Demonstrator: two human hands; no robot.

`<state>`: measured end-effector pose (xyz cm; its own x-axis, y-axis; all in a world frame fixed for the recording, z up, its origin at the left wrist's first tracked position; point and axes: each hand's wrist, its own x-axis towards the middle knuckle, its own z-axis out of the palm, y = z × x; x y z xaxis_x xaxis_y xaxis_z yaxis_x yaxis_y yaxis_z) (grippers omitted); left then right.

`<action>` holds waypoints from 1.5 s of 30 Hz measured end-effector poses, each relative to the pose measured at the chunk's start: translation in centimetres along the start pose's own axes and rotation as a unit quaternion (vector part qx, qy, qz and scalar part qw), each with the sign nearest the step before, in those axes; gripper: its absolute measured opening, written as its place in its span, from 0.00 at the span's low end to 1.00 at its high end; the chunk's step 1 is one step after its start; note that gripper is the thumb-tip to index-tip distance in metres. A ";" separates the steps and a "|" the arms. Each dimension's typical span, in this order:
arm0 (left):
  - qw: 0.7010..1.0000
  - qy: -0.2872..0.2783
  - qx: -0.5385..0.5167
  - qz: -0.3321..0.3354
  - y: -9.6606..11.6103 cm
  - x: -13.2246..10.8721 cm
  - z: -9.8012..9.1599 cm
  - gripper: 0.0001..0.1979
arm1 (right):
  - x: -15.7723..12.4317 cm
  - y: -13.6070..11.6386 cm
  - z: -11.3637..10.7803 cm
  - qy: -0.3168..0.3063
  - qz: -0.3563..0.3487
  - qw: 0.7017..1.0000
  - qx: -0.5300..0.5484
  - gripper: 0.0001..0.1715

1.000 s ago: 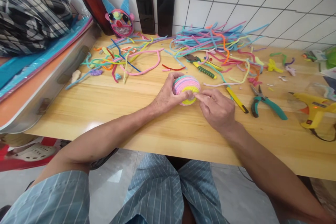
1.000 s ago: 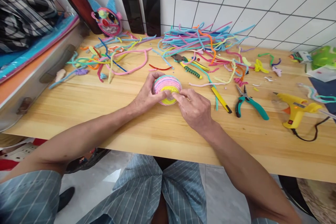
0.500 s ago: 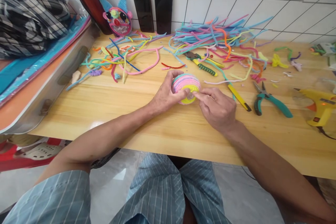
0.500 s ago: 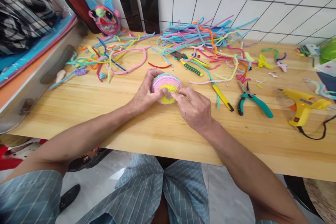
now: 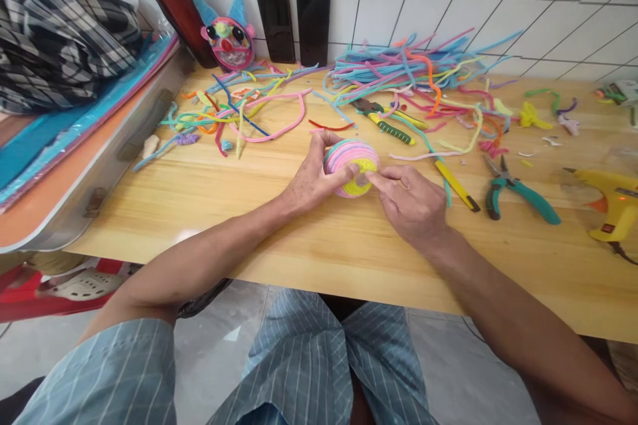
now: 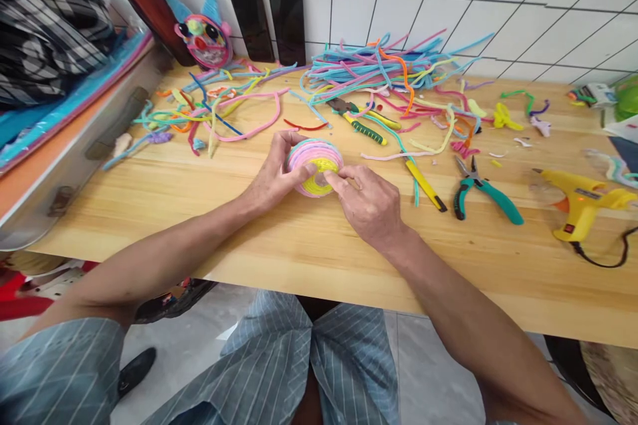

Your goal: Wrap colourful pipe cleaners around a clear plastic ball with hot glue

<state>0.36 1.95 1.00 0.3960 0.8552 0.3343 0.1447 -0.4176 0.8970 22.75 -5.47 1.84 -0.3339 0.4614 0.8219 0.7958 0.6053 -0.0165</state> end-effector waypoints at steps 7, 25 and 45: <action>0.999 0.015 0.030 0.004 -0.1 0.2 -0.4 0.37 | 0.2 0.0 -0.2 0.000 0.003 1.000 0.017 0.20; 0.999 -0.004 -0.031 -0.029 0.6 0.0 -0.1 0.33 | 0.1 0.4 -0.1 0.005 0.030 0.999 0.041 0.20; 0.999 0.011 -0.016 -0.029 0.3 -0.4 0.6 0.38 | 0.1 0.9 -0.4 0.002 0.037 0.996 0.081 0.21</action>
<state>0.84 1.33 0.95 0.3679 0.8841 0.2880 0.1365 -0.3577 0.9238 23.61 -5.16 2.09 -0.2760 0.5060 0.8172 0.7253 0.6675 -0.1684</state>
